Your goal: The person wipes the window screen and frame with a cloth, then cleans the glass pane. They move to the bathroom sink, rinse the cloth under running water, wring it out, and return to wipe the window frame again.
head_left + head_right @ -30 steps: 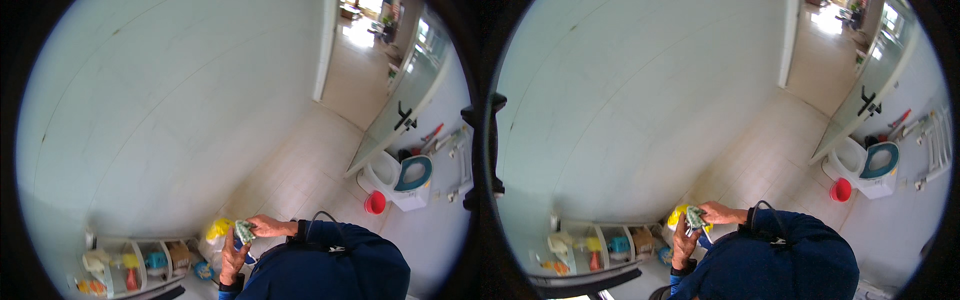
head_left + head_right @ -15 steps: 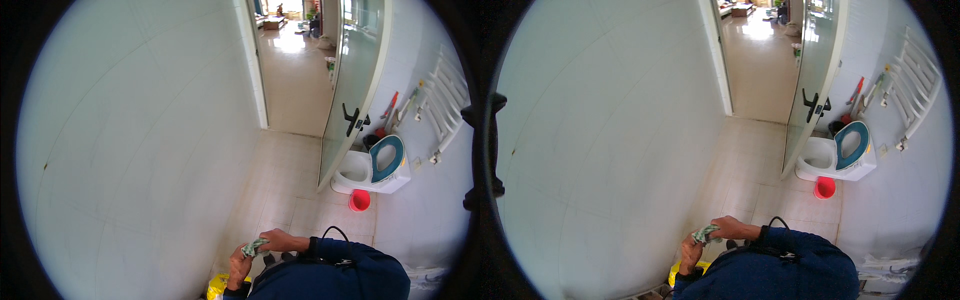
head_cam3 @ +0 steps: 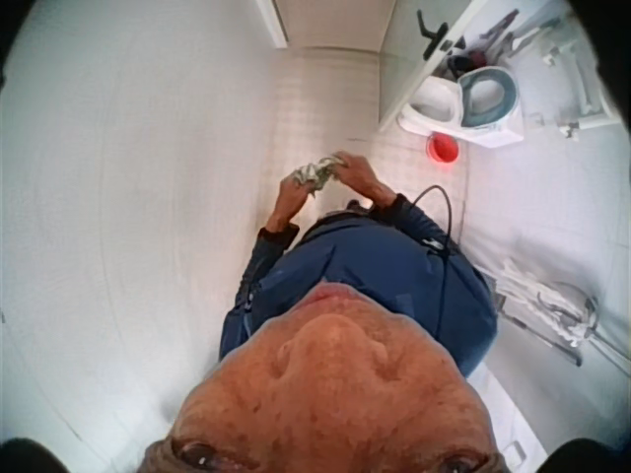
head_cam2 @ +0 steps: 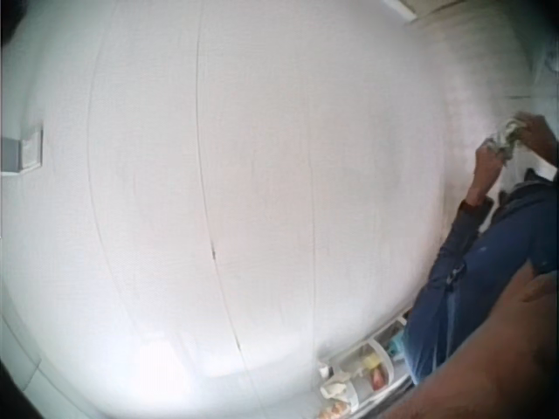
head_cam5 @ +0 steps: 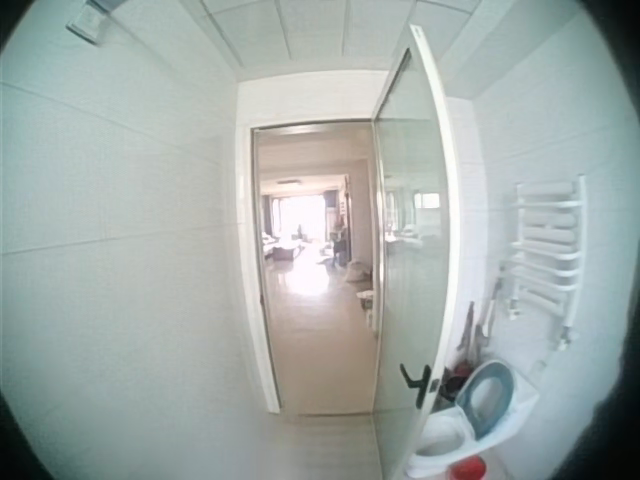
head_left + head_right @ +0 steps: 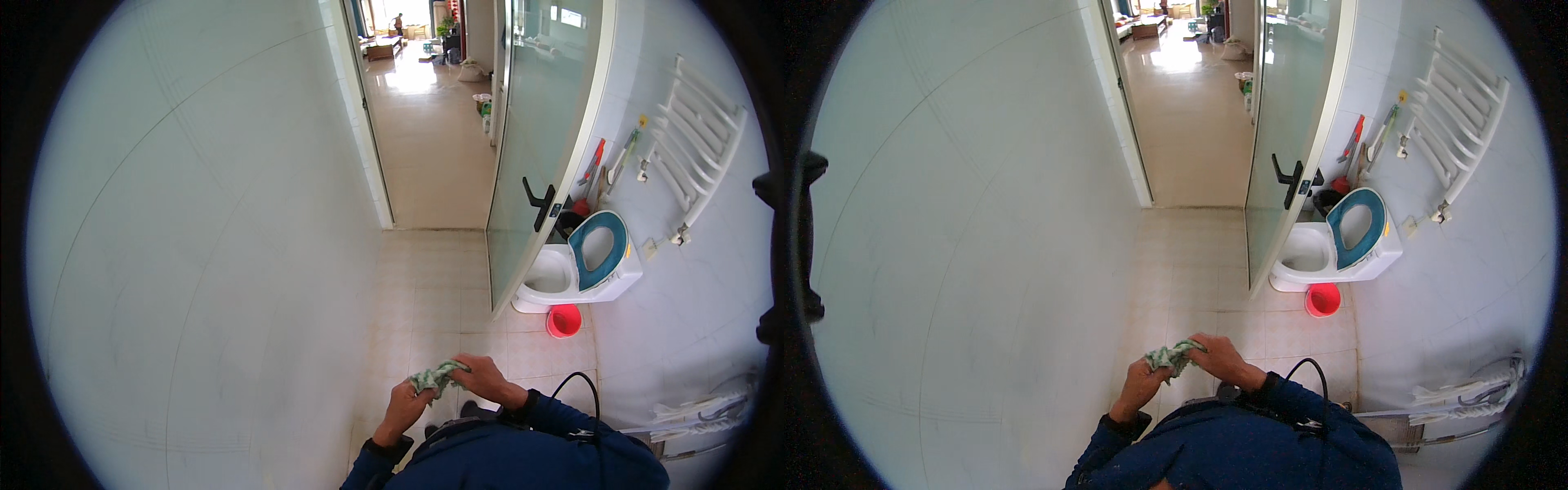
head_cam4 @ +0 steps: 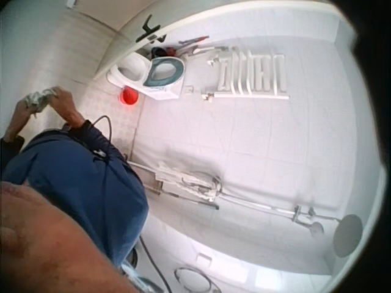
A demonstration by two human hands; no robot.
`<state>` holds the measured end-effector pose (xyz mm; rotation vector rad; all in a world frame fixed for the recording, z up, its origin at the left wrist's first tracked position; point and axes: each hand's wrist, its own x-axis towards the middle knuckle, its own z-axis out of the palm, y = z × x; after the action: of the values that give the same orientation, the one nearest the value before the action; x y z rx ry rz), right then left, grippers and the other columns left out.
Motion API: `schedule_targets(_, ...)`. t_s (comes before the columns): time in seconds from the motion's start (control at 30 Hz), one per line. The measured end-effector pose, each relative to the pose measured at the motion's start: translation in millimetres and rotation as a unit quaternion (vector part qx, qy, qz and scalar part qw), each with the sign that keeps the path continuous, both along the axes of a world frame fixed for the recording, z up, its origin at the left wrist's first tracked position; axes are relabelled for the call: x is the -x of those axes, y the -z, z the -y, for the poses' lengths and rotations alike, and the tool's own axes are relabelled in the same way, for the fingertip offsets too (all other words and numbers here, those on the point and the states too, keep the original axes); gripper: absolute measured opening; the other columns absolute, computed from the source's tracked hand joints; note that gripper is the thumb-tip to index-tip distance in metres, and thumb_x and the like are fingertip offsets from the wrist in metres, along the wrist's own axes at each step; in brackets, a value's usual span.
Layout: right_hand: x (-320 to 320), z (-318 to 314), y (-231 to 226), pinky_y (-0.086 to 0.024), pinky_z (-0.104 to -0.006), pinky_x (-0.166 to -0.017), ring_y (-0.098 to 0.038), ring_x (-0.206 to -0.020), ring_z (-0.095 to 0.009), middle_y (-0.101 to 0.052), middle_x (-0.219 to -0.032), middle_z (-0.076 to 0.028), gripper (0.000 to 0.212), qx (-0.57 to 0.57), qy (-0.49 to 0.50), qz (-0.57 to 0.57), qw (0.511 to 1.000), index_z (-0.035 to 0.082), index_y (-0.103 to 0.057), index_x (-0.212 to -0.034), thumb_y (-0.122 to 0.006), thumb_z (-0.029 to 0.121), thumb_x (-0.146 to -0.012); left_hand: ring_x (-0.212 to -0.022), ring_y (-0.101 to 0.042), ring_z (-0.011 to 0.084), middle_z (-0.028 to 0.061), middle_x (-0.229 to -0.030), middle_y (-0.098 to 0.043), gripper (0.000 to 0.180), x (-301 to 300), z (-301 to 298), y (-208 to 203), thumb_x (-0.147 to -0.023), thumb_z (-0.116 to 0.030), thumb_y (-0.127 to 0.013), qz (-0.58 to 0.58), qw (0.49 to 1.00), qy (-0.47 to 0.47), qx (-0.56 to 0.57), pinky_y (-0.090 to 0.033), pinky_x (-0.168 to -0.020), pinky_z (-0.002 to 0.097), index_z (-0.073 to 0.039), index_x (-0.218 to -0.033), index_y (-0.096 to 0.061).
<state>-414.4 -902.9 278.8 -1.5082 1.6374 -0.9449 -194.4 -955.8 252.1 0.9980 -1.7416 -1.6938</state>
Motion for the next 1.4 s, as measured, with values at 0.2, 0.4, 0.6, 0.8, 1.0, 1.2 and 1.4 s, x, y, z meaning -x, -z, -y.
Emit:
schedule_targets(0.2,64,27,28,-0.052,-0.0393,-0.065,-0.068,-0.071,-0.026,-0.070,-0.081,-0.015,0.023,-0.016,0.041,0.044,0.998,0.004,-0.071,-0.104,-0.063,0.025,-0.100,-0.080,-0.067,0.0198,0.0104,-0.092,-0.070,0.023,62,65,-9,-0.097,-0.020,-0.067,0.046,0.993,0.057,0.097,-0.053,-0.072,0.0334,-0.001,-0.108,-0.074)
schedule_targets(0.4,123,74,36,-0.055,-0.0350,-0.068,-0.070,-0.073,-0.019,-0.073,-0.084,-0.013,0.024,0.010,0.105,0.120,0.987,0.001,-0.070,-0.111,-0.064,0.022,-0.100,-0.080,-0.064,0.0144,0.0086,-0.093,-0.069,0.026,134,105,-31,-0.099,-0.022,-0.068,0.065,0.980,0.140,0.124,-0.052,-0.070,0.0312,0.000,-0.112,-0.073)
schedule_targets(0.6,166,95,37,-0.057,-0.0329,-0.072,-0.072,-0.078,-0.019,-0.075,-0.089,-0.014,0.033,0.031,0.139,0.118,0.983,0.001,-0.065,-0.126,-0.068,0.016,-0.097,-0.090,-0.069,0.0251,0.0145,-0.106,-0.072,0.031,183,141,-39,-0.098,-0.026,-0.067,0.042,0.982,0.167,0.081,-0.054,-0.082,0.0354,-0.002,-0.118,-0.071)
schedule_targets(0.8,185,103,31,-0.059,-0.0331,-0.074,-0.075,-0.086,-0.021,-0.070,-0.116,-0.016,0.057,0.012,0.240,0.135,0.961,0.000,-0.054,-0.142,-0.076,0.009,-0.090,-0.091,-0.069,0.0257,0.0150,-0.107,-0.072,0.029,220,188,-44,-0.098,-0.023,-0.066,0.030,0.974,0.205,0.092,-0.055,-0.083,0.0356,-0.002,-0.117,-0.071)
schedule_targets(1.0,184,130,11,-0.060,-0.0329,-0.084,-0.075,-0.097,-0.021,-0.070,-0.119,-0.015,0.055,0.090,0.214,0.097,0.968,-0.001,-0.055,-0.141,-0.074,0.004,-0.090,-0.093,-0.069,0.0221,0.0130,-0.108,-0.071,0.025,260,236,-50,-0.097,-0.018,-0.068,0.004,0.948,0.302,0.100,-0.056,-0.084,0.0352,-0.002,-0.116,-0.072)
schedule_targets(1.2,174,155,10,-0.058,-0.0309,-0.084,-0.073,-0.095,-0.016,-0.077,-0.103,-0.012,0.031,0.070,0.296,0.129,0.944,-0.002,-0.068,-0.125,-0.068,0.001,-0.094,-0.099,-0.070,0.0316,0.0178,-0.112,-0.070,0.025,271,272,-46,-0.093,-0.017,-0.071,-0.022,0.914,0.348,0.207,-0.056,-0.088,0.0382,0.000,-0.112,-0.072)
schedule_targets(1.4,170,163,20,-0.056,-0.0288,-0.078,-0.068,-0.084,-0.012,-0.074,-0.091,-0.006,0.014,0.089,0.389,0.116,0.910,0.000,-0.071,-0.108,-0.062,0.003,-0.098,-0.100,-0.070,0.0348,0.0215,-0.116,-0.070,0.023,266,290,-38,-0.090,-0.017,-0.073,-0.020,0.897,0.407,0.169,-0.056,-0.089,0.0401,0.001,-0.105,-0.071)
